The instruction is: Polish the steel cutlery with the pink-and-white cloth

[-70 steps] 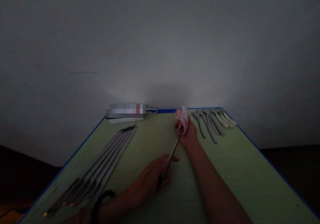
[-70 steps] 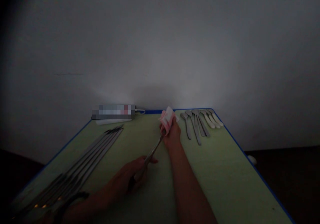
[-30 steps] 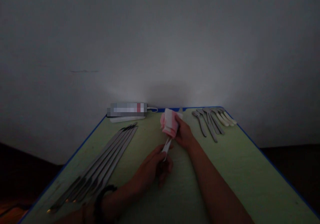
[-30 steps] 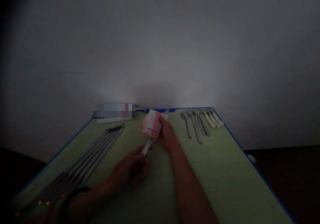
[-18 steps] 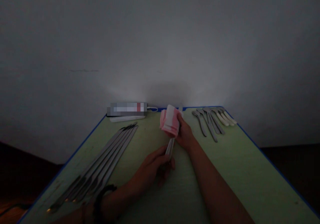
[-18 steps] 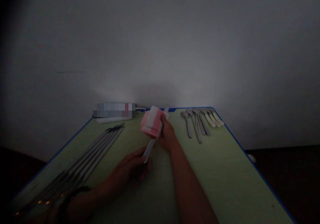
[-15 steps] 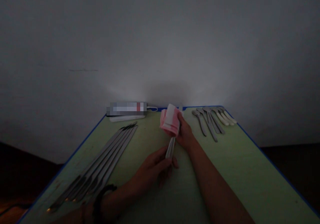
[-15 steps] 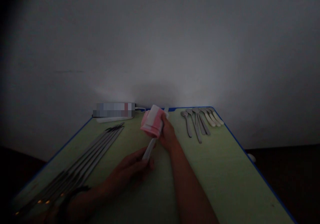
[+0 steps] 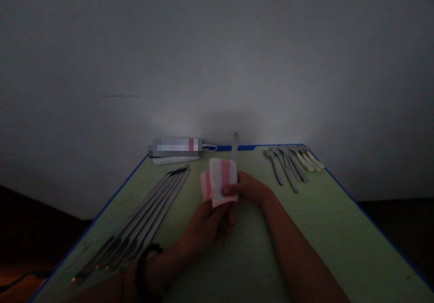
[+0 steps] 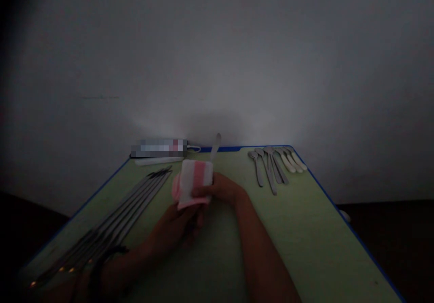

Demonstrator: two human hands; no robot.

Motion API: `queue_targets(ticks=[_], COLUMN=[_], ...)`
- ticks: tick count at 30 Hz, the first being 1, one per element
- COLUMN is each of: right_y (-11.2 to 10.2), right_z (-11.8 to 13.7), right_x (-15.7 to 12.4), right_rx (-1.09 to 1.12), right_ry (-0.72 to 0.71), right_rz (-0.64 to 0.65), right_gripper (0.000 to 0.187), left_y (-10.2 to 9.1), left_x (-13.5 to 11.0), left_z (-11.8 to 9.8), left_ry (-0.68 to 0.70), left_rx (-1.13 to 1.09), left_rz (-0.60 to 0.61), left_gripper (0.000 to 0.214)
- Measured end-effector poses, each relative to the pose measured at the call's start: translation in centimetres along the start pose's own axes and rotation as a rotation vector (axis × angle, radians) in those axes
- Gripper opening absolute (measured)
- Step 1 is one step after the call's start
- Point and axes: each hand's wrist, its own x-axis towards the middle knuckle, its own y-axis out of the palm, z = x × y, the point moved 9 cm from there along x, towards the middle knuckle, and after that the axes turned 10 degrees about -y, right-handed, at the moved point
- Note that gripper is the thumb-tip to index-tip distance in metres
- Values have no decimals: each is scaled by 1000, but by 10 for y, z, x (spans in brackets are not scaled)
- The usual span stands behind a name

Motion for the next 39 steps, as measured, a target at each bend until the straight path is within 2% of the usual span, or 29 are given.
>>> queue_targets(ticks=[2,8,13,18,21,24,27,30,33,36,39], right_y=[1,1,-14,-47,-57,-54,-43,-29,-19,-11,-8], right_z=[-2,-1,-9,-8,-6,-1,2,0,-1,5,9], right_x=[0,1,4,6,4,5,7,7,6,4,2], right_rx=[19,204,369,482,560,508,292,66,-40,-114,-142], right_ry=[6,-38,-61,-196,-240,-274,-275,-216,-135,-72,-37], right_rz=[9,-104,-313,-585,-684,-625,-462,-288,-168,-106,-98], right_gripper=[36,30,30,31,32,32,33,37,39,39,38], left_y=[-1,-2,1,15,21,22,13,4,3,3,3], left_x=[0,5,2,-11,-14,-11,-4,0,1,1,2], left_z=[2,5,3,-1,1,4,6,5,3,0,1], left_ry=[-12,-36,-7,50,32,-2,-2,-1,10,24,11], left_rx=[-37,-46,91,330,336,237,128,63,46,26,16], left_rz=[-10,-3,23,150,198,209,137,62,50,31,23], left_gripper=[27,26,29,29,27,27,30,30,30,29,29])
